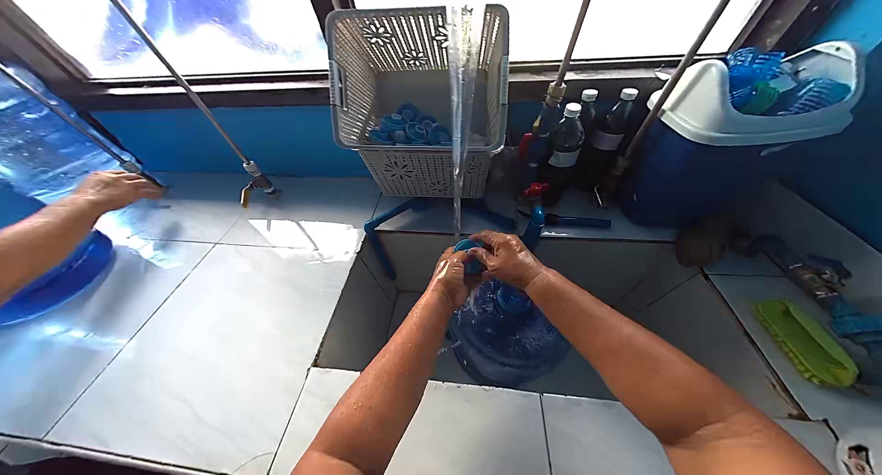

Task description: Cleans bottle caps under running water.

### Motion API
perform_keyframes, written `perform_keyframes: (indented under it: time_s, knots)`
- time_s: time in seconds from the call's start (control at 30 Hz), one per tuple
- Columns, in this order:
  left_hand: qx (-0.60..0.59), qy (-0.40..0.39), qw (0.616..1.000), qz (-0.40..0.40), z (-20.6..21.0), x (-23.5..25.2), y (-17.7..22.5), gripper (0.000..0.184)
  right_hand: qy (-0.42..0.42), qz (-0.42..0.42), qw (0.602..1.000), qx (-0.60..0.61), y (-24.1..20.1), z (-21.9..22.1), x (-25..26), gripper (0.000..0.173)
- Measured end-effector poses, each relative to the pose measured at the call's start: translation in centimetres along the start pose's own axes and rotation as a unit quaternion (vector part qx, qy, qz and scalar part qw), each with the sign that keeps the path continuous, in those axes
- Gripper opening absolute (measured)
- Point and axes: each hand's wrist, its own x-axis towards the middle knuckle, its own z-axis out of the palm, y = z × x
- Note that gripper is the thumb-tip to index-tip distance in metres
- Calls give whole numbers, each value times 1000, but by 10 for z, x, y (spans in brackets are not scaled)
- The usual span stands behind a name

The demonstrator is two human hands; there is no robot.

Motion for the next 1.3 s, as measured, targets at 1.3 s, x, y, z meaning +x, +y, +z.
perform_keyframes:
  time_s: [1.3]
  knots:
    - [93, -84, 986, 113, -45, 28, 11, 36, -167, 103, 974, -115, -27, 23, 49, 25]
